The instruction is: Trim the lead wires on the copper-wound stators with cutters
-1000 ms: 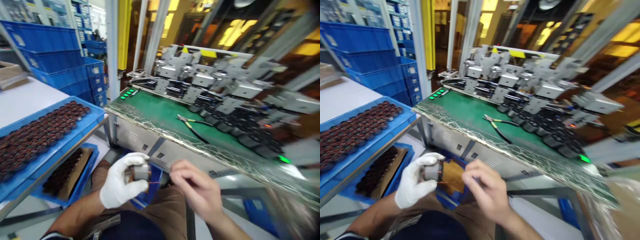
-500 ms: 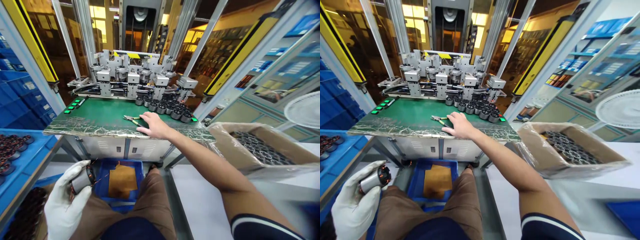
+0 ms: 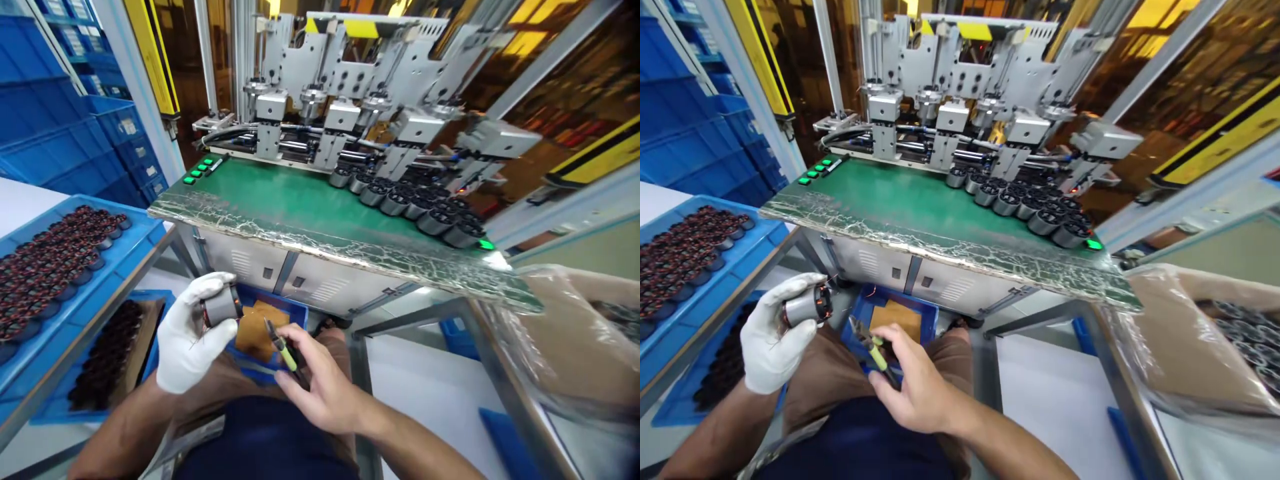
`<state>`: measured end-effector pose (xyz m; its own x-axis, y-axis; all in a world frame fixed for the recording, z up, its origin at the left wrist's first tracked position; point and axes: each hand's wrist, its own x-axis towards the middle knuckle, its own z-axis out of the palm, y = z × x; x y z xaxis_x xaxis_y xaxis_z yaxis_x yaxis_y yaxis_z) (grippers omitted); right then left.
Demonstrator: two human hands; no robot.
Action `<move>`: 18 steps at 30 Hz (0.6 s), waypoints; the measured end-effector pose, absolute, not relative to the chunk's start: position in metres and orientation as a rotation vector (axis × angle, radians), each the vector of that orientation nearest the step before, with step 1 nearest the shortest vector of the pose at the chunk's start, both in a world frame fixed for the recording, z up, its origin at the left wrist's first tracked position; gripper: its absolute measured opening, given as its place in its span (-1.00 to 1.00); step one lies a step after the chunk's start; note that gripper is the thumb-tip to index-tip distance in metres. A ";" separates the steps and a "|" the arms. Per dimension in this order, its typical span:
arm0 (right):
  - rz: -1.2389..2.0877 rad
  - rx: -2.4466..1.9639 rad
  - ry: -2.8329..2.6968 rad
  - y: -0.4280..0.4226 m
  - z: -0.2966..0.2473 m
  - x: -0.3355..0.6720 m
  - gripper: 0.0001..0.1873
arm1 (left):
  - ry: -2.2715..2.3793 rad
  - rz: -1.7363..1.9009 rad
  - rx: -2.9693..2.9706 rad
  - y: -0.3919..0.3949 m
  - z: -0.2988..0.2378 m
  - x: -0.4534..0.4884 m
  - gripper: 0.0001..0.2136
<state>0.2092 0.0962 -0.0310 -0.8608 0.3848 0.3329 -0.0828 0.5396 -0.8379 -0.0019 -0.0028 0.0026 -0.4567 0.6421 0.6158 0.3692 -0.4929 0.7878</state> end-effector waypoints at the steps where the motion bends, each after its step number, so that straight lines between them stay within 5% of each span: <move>1: 1.325 -0.221 -2.260 0.091 -0.032 0.206 -0.40 | 1.453 2.051 1.535 -0.003 0.004 -0.001 -0.51; 12: 1.276 -0.073 -2.081 0.086 -0.026 0.188 -0.31 | 1.484 1.995 1.625 -0.004 0.006 0.003 -0.52; 18: 1.693 -0.087 -1.956 0.086 -0.021 0.191 -0.36 | 1.419 1.953 1.763 -0.009 0.008 -0.003 -0.50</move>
<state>0.1912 0.0865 -0.0214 -0.8489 0.3903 0.3563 -0.2967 0.2058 -0.9325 -0.0025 -0.0092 0.0085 -0.2969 0.6557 0.6942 0.4576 -0.5404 0.7061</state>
